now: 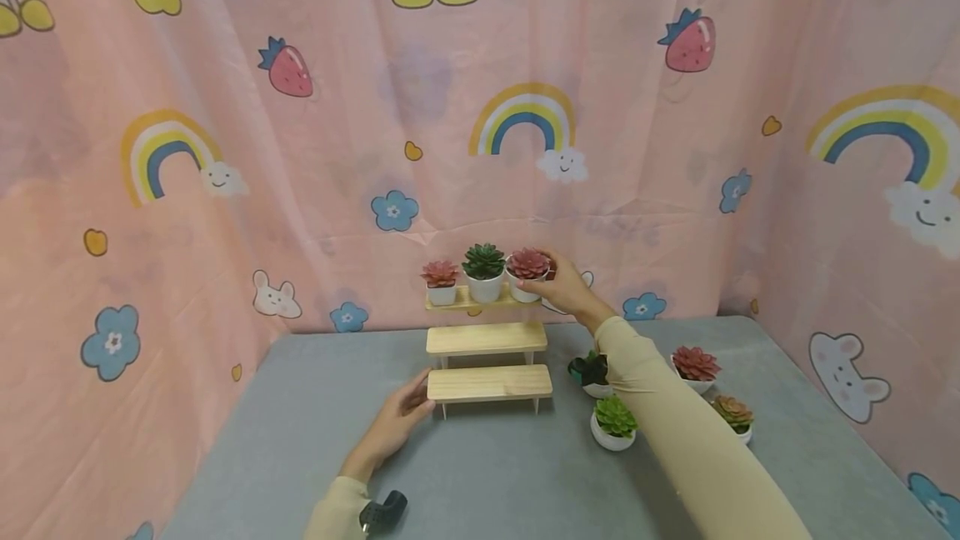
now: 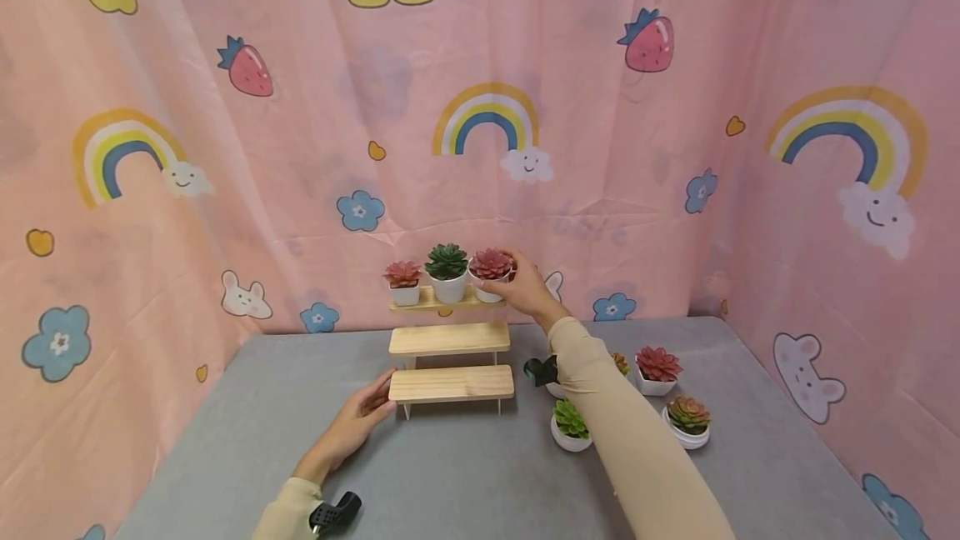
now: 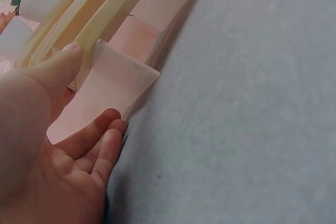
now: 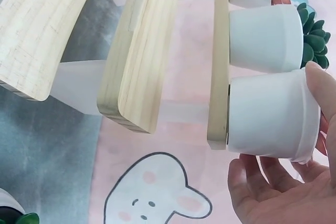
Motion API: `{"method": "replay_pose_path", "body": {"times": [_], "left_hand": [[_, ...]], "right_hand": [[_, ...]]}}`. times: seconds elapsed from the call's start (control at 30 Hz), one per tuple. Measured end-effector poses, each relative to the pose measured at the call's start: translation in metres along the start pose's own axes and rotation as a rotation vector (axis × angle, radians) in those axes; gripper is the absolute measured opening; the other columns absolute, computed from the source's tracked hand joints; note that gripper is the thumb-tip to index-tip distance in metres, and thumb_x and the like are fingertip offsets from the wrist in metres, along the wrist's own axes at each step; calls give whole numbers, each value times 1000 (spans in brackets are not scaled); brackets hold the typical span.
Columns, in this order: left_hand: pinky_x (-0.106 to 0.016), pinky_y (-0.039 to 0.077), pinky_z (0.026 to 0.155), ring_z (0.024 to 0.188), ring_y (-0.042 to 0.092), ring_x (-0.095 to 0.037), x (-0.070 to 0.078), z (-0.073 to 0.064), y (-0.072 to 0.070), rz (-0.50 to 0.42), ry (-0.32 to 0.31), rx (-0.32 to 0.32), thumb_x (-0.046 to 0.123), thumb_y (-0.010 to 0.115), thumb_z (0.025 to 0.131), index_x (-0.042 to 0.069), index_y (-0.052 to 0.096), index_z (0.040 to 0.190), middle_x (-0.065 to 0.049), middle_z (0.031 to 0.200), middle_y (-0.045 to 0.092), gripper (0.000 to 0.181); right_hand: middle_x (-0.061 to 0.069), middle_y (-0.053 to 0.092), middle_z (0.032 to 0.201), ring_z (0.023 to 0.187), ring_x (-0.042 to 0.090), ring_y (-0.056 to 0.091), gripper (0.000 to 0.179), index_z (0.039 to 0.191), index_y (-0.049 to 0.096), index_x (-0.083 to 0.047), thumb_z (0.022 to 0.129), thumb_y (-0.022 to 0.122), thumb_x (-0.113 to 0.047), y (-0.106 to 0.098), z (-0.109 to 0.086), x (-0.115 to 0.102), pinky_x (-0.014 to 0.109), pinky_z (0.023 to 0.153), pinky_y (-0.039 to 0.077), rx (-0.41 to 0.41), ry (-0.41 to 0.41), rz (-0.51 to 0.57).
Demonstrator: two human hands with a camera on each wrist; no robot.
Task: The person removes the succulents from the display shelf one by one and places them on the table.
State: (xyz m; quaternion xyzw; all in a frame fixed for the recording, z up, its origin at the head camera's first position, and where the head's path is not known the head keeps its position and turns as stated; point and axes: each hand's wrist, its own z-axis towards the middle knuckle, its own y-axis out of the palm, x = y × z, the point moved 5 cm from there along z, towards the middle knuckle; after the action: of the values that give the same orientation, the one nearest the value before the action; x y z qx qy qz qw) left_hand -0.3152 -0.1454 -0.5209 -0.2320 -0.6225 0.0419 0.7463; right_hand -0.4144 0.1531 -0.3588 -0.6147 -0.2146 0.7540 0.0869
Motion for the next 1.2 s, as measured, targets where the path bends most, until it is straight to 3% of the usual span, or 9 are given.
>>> {"method": "replay_pose_path", "body": {"times": [0.53, 0.8, 0.9, 1.13, 1.2], "left_hand": [[-58, 43, 112, 135, 54, -40, -3, -2, 2, -22, -25, -6, 27, 59, 103, 10, 34, 158, -23, 147, 55, 63], [-59, 42, 113, 136, 53, -41, -3, -3, 0, -40, -19, -7, 26, 59, 103, 10, 33, 159, -23, 148, 53, 63], [-58, 42, 113, 136, 53, -41, -4, -2, 0, -41, -20, -2, 26, 59, 103, 9, 33, 158, -23, 149, 53, 63], [-59, 42, 113, 136, 53, -41, -5, 0, 0, -44, -20, 1, 26, 59, 103, 11, 33, 159, -22, 151, 51, 63], [-59, 41, 113, 137, 52, -41, -4, 0, 0, -45, -24, 1, 27, 59, 103, 11, 33, 159, -21, 151, 51, 63]], "right_hand": [[22, 50, 147, 130, 39, 52, 72, 153, 39, -4, 93, 75, -21, -11, -15, -6, 50, 107, 48, 17, -58, -3], [22, 56, 141, 116, 33, 57, 70, 151, 42, -4, 91, 75, -20, -19, -22, -11, 31, 83, 53, 14, -101, -32], [23, 56, 140, 111, 31, 57, 70, 151, 41, -4, 92, 75, -20, -20, -25, -14, 30, 75, 52, 8, -112, -39], [22, 56, 141, 118, 34, 60, 69, 152, 41, -3, 92, 74, -18, -26, -39, -22, 40, 95, 55, -12, -152, -60], [23, 56, 140, 118, 35, 60, 69, 151, 42, -3, 92, 74, -17, -28, -43, -24, 41, 95, 55, -13, -160, -67]]}}
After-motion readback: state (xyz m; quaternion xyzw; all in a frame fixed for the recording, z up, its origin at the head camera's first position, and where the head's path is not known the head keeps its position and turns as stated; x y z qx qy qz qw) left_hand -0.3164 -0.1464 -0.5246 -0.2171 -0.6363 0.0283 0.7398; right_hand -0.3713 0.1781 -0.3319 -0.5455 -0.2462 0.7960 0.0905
